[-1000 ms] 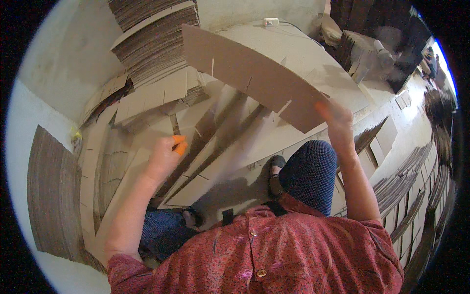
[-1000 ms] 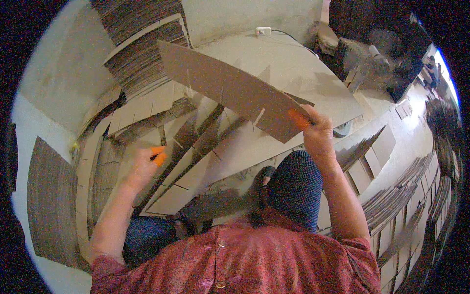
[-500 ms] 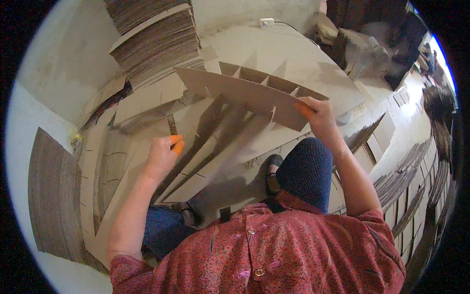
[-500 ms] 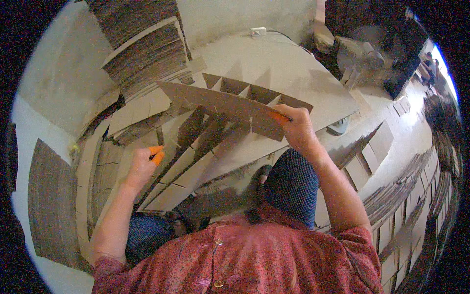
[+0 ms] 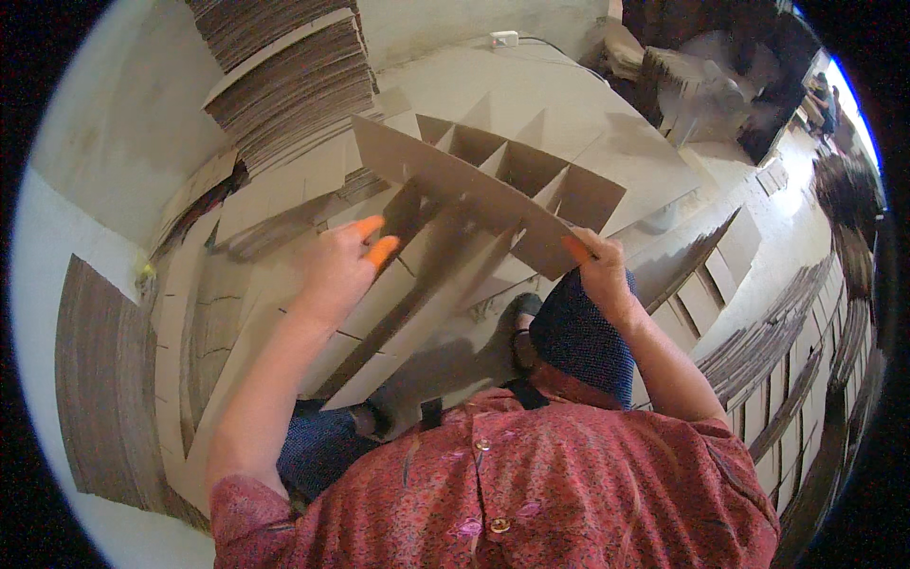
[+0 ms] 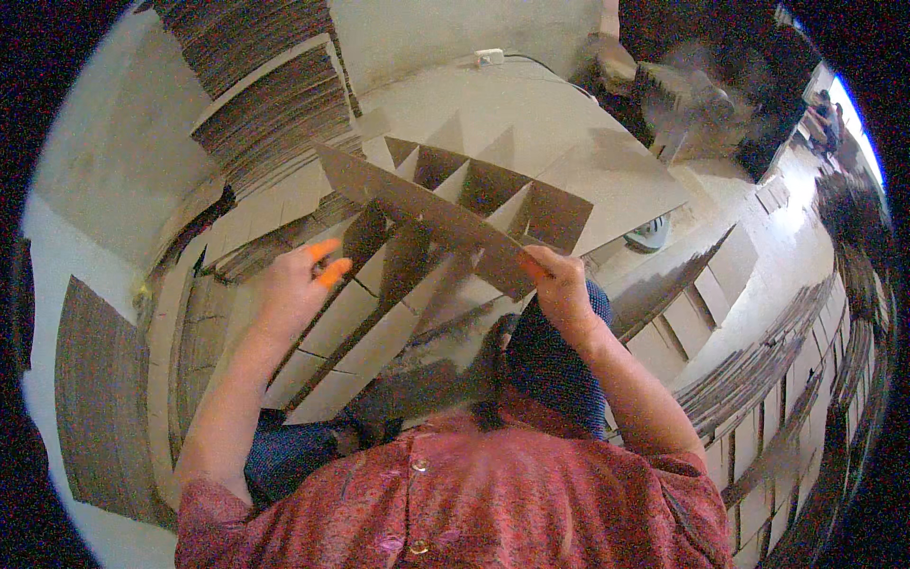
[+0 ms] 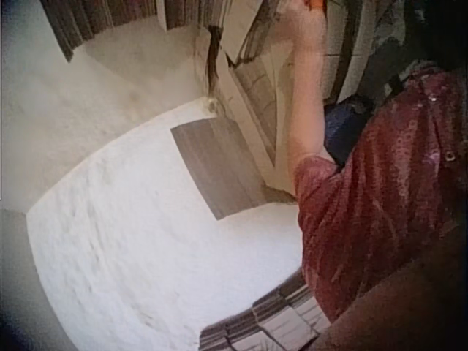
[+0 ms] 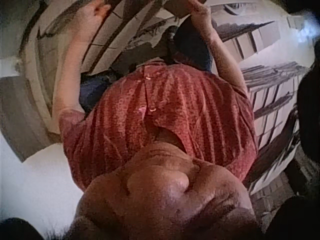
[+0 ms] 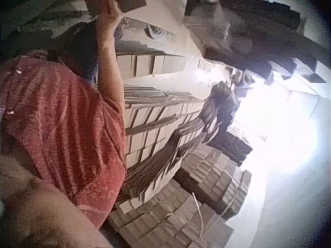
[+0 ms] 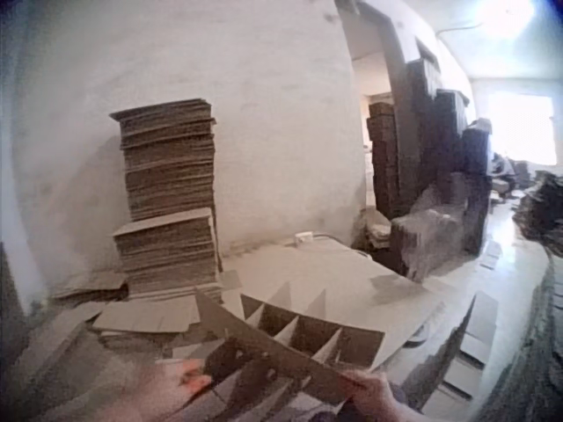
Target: The person sits on the floor and repeatedly folds pre-cut cardboard sheets into multi-compartment dividers. They pick up flat sheets, fold along scored lines, and stack the finished dividers to the right.
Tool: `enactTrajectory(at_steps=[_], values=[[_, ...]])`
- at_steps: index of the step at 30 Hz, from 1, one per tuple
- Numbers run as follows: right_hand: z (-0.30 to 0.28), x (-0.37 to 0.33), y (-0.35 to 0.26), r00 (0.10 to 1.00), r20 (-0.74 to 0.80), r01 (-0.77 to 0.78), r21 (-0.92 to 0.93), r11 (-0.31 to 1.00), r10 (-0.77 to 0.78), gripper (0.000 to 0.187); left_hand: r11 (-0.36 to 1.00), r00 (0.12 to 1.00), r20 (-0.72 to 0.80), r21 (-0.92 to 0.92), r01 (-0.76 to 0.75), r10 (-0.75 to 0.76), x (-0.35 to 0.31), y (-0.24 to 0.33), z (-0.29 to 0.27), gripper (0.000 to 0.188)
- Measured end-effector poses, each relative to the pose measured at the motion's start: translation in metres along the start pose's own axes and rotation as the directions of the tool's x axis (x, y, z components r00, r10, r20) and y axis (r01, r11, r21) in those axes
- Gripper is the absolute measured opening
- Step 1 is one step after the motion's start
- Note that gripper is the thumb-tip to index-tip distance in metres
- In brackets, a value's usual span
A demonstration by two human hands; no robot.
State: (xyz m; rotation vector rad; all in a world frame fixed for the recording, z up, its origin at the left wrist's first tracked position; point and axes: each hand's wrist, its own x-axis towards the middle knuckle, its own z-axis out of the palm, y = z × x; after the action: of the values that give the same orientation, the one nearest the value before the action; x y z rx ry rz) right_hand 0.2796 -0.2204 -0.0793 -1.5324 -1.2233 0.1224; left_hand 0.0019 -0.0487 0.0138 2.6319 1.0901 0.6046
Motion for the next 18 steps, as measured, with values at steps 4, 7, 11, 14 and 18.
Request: enactTrajectory(at_steps=[4,7,11,14,18], values=[[-0.005,0.001,-0.011,0.997,-0.012,0.080,-0.018,0.997,-0.080,0.010,0.999,0.963,0.268,0.044,0.028,-0.039,0.028,0.020,0.036,0.031],[-0.013,0.003,-0.025,0.999,0.024,0.045,-0.059,0.997,-0.043,0.010,0.994,0.960,0.278,0.107,0.008,-0.038,0.033,0.019,0.049,0.026],[-0.016,-0.004,-0.020,0.998,0.063,-0.015,-0.076,0.997,0.020,0.011,0.998,0.971,0.234,0.044,0.034,-0.043,0.034,0.019,0.052,0.020],[-0.011,-0.013,-0.008,0.997,0.072,-0.015,-0.043,0.999,0.018,0.011,0.999,0.949,0.313,0.039,0.033,-0.044,0.038,0.017,0.054,0.026],[-0.019,-0.009,-0.015,0.990,0.135,-0.023,-0.066,0.998,0.031,0.028,0.991,0.986,0.149,-0.106,0.086,-0.069,0.037,0.018,0.041,0.035]])
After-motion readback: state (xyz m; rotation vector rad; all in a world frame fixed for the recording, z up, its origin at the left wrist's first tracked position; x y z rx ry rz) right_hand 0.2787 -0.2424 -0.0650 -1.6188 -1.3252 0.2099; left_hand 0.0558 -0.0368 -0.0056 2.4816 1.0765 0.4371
